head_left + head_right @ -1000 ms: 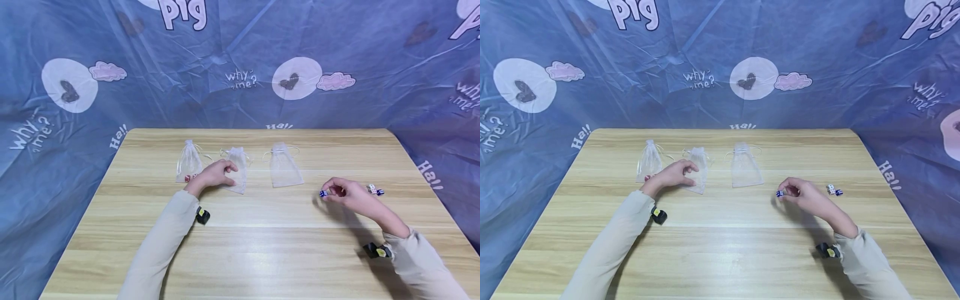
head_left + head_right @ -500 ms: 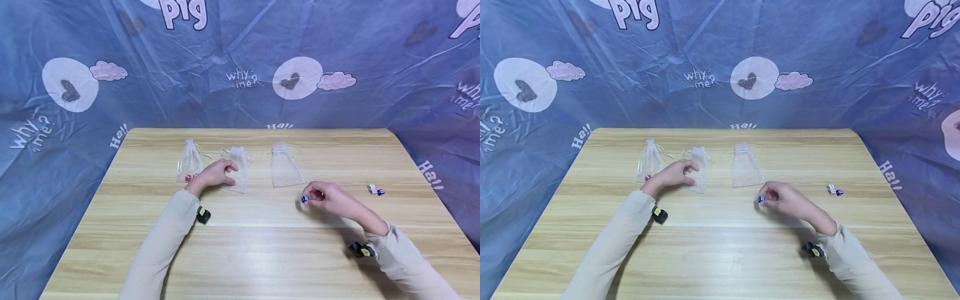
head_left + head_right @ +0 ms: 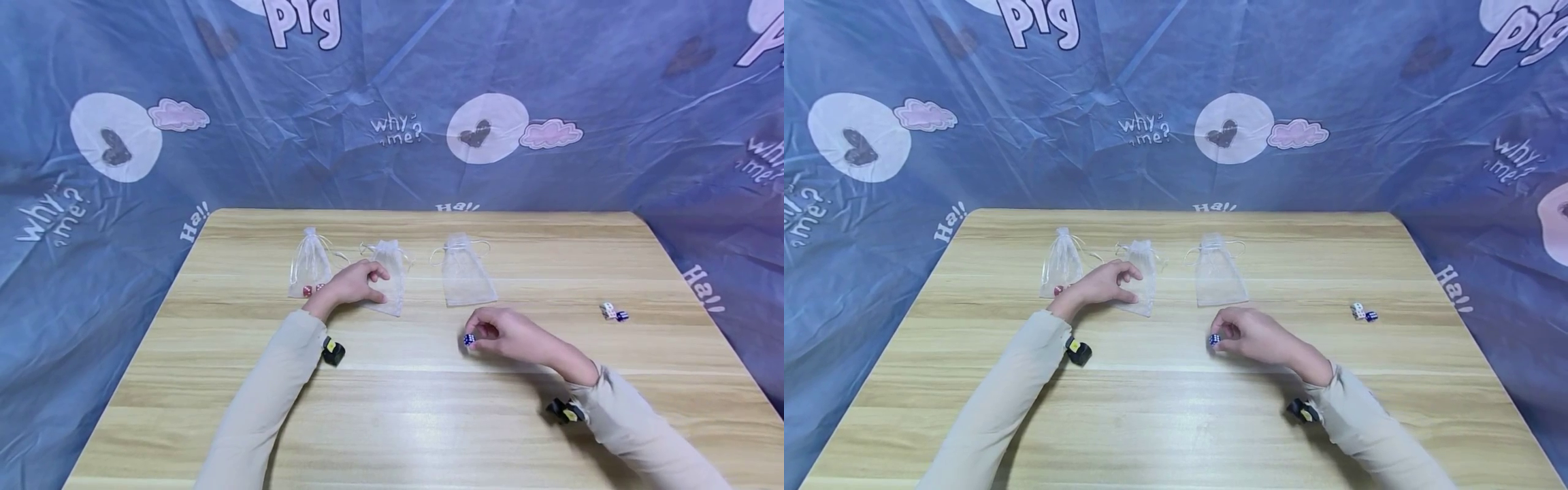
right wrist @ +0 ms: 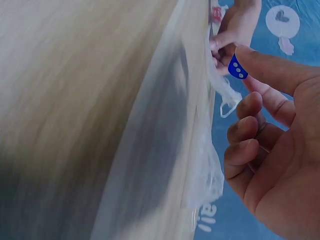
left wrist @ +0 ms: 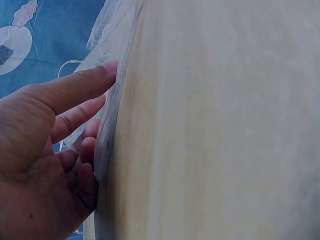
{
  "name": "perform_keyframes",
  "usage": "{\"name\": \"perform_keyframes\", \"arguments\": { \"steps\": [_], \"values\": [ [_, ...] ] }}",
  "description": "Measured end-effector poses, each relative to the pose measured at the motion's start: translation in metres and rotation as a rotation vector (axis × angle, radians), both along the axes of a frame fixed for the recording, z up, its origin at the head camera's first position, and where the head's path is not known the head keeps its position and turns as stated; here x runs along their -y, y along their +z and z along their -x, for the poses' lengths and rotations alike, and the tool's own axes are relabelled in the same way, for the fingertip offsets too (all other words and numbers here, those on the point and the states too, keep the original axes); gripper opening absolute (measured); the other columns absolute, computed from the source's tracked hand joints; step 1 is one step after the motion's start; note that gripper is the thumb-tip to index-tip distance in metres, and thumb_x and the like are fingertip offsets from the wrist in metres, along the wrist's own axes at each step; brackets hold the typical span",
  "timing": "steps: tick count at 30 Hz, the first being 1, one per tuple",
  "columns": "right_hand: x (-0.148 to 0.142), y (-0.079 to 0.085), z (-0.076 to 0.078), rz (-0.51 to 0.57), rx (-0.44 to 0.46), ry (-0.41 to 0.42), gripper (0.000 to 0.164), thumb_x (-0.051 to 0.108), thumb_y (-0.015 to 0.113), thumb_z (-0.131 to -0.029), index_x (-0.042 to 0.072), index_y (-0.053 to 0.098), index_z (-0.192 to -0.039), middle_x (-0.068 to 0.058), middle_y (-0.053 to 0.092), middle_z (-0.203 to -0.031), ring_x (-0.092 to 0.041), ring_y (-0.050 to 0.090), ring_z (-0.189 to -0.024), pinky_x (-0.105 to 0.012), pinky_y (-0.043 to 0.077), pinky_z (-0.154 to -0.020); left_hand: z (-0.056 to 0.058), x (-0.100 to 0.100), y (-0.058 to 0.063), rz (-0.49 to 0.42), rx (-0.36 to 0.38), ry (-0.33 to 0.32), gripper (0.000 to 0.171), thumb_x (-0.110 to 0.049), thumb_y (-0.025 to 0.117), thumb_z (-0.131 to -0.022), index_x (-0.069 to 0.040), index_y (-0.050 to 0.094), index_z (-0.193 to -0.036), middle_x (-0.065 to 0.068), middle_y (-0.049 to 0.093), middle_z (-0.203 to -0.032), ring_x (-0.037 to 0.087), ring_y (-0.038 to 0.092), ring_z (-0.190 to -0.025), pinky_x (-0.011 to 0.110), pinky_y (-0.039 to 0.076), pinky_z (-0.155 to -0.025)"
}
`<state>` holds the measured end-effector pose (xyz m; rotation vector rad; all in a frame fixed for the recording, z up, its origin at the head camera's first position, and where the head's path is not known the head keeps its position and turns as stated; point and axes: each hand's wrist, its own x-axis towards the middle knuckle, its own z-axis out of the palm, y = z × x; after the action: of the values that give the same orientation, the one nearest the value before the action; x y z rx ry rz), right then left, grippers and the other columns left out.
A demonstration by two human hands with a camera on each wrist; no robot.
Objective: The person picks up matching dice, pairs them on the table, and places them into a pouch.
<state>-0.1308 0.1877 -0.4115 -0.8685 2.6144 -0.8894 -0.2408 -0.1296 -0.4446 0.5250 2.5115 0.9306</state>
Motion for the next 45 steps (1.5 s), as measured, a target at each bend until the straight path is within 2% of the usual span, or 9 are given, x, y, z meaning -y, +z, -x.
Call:
{"name": "perform_keyframes", "arguments": {
  "steps": [9, 19, 26, 36, 45],
  "values": [
    [0.025, -0.007, -0.004, -0.049, 0.06, 0.058, 0.015, 0.022, 0.075, -0.082, 0.024, 0.064, -0.093, 0.015, 0.052, -0.075, -0.001, 0.046, -0.067, -0.018, 0.043, -0.06, -0.002, 0.0, -0.002, -0.011, 0.017, 0.007, 0.042, -0.021, 0.082, -0.075, -0.014, 0.063, -0.112, 0.0, 0.05, -0.096, 0.016, 0.047, -0.089, 0.03, 0.039, -0.087],
    [0.042, -0.011, -0.006, -0.114, 0.029, 0.121, 0.015, 0.024, 0.075, -0.081, 0.025, 0.064, -0.091, 0.018, 0.052, -0.076, 0.001, 0.046, -0.068, -0.017, 0.042, -0.061, -0.001, 0.0, -0.003, -0.019, 0.018, 0.007, 0.041, -0.021, 0.082, -0.075, -0.014, 0.063, -0.111, 0.0, 0.05, -0.096, 0.016, 0.047, -0.089, 0.03, 0.039, -0.087],
    [0.045, -0.015, -0.008, -0.116, 0.017, 0.154, 0.016, 0.023, 0.076, -0.081, 0.023, 0.063, -0.09, 0.015, 0.051, -0.073, 0.001, 0.044, -0.067, -0.017, 0.04, -0.059, -0.002, 0.0, -0.002, -0.019, 0.014, 0.004, 0.042, -0.021, 0.082, -0.075, -0.014, 0.063, -0.112, 0.0, 0.05, -0.095, 0.015, 0.046, -0.088, 0.029, 0.039, -0.085],
    [0.05, -0.017, -0.01, -0.144, 0.018, 0.166, 0.018, 0.026, 0.075, -0.082, 0.025, 0.059, -0.09, 0.014, 0.049, -0.072, 0.003, 0.043, -0.066, -0.017, 0.037, -0.057, -0.002, 0.0, -0.001, -0.016, 0.014, 0.005, 0.041, -0.021, 0.081, -0.075, -0.014, 0.063, -0.111, 0.0, 0.05, -0.096, 0.015, 0.046, -0.088, 0.029, 0.038, -0.085],
    [0.046, -0.014, -0.009, -0.136, 0.03, 0.14, 0.024, 0.03, 0.076, -0.08, 0.024, 0.061, -0.098, 0.014, 0.05, -0.074, 0.002, 0.044, -0.067, -0.018, 0.04, -0.06, -0.002, 0.0, 0.001, -0.021, 0.012, 0.012, 0.042, -0.022, 0.082, -0.075, -0.014, 0.063, -0.112, 0.001, 0.051, -0.097, 0.016, 0.048, -0.09, 0.031, 0.04, -0.088]
  ]
}}
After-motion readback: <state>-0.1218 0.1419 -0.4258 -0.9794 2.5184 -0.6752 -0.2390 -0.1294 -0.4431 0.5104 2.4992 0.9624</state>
